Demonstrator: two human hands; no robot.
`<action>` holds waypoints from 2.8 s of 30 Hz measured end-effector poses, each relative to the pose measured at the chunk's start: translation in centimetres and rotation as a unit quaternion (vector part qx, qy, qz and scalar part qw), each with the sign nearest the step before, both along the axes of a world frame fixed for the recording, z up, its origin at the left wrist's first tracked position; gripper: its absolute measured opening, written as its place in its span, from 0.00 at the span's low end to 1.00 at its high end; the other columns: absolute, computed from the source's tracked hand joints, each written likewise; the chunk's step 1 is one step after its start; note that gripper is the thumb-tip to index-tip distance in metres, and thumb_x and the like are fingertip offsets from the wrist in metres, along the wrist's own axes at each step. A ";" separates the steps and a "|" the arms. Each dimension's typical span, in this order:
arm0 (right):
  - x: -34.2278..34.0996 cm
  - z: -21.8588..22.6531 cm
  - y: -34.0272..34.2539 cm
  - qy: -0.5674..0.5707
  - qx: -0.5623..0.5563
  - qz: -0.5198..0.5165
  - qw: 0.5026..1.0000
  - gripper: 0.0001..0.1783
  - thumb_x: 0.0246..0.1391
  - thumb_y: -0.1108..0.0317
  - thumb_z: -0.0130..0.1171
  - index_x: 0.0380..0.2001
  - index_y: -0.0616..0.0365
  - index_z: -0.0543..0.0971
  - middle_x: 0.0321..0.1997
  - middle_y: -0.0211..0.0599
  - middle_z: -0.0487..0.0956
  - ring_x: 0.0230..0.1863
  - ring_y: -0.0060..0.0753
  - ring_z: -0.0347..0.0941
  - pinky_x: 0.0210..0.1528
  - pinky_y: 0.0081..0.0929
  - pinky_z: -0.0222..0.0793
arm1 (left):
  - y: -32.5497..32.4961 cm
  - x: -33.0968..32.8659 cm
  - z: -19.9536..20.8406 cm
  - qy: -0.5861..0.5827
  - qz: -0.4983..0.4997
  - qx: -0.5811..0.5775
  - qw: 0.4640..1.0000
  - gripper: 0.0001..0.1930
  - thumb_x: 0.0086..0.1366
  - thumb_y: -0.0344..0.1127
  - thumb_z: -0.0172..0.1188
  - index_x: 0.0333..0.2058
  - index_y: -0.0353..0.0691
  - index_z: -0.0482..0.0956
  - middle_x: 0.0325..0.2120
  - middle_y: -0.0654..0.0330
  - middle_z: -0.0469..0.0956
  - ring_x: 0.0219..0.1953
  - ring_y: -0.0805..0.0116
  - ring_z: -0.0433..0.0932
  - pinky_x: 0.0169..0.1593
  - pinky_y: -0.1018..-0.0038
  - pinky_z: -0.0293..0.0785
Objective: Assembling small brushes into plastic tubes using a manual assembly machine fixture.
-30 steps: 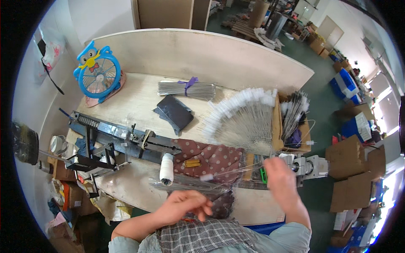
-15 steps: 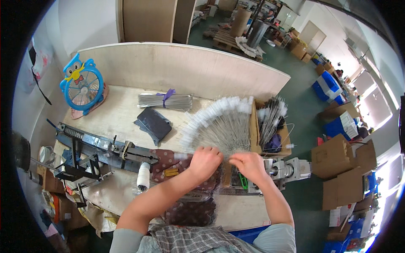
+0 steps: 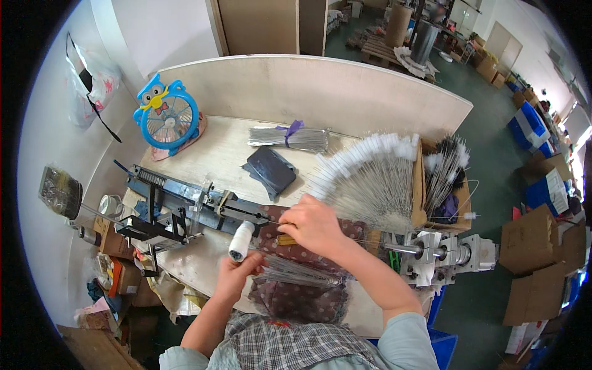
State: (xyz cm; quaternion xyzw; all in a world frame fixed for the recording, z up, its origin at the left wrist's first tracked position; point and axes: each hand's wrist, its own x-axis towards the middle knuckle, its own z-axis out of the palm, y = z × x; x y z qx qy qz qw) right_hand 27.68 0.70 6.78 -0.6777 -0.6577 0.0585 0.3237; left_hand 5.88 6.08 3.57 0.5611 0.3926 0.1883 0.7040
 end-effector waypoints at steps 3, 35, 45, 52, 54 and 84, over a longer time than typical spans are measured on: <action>-1.8 -0.1 1.6 0.002 -0.009 -0.017 1.000 0.06 0.42 0.62 0.61 0.23 0.50 0.82 0.25 0.23 0.79 0.35 0.32 0.69 0.35 0.29 0.68 | 1.7 -1.0 -0.3 -0.031 0.082 -0.100 0.991 0.15 0.64 0.44 0.55 0.36 0.36 0.76 0.26 0.60 0.77 0.25 0.73 0.74 0.31 0.76 0.70; -1.8 -5.5 -3.1 0.002 -0.043 0.027 0.999 0.07 0.45 0.67 0.60 0.27 0.59 0.75 0.32 0.38 0.71 0.34 0.42 0.73 0.33 0.34 0.72 | 8.0 -8.3 -7.0 -0.067 0.269 -0.160 0.948 0.20 0.58 0.51 0.61 0.42 0.44 0.73 0.32 0.64 0.76 0.33 0.73 0.75 0.40 0.72 0.72; -2.5 -3.2 -4.5 0.039 -0.067 0.011 0.997 0.11 0.46 0.74 0.59 0.36 0.60 0.78 0.33 0.44 0.75 0.34 0.47 0.73 0.35 0.37 0.69 | 10.1 -11.8 -6.9 -0.076 0.322 -0.212 0.919 0.11 0.59 0.44 0.59 0.34 0.44 0.77 0.25 0.68 0.76 0.27 0.76 0.73 0.34 0.77 0.68; 0.2 1.8 -4.6 -0.026 0.026 -0.065 0.997 0.10 0.46 0.72 0.60 0.36 0.58 0.79 0.30 0.39 0.78 0.32 0.44 0.74 0.34 0.34 0.69 | 1.0 -0.6 -2.6 -0.147 0.092 -0.127 0.977 0.07 0.59 0.34 0.59 0.31 0.35 0.78 0.25 0.58 0.77 0.25 0.72 0.74 0.30 0.77 0.70; 0.8 1.5 -4.9 -0.028 0.020 -0.104 0.994 0.10 0.47 0.71 0.60 0.36 0.58 0.79 0.30 0.39 0.79 0.32 0.43 0.74 0.34 0.32 0.69 | -0.9 3.6 -1.1 -0.164 0.040 -0.152 0.974 0.10 0.63 0.37 0.57 0.34 0.35 0.78 0.28 0.59 0.78 0.24 0.74 0.74 0.30 0.79 0.69; 0.1 -0.5 -1.1 0.125 -0.076 -0.057 0.988 0.13 0.52 0.59 0.54 0.34 0.55 0.81 0.31 0.40 0.78 0.38 0.43 0.73 0.39 0.36 0.70 | -0.8 7.4 0.4 -0.171 0.062 -0.181 0.967 0.22 0.70 0.51 0.40 0.43 0.36 0.71 0.32 0.57 0.77 0.33 0.70 0.77 0.39 0.75 0.72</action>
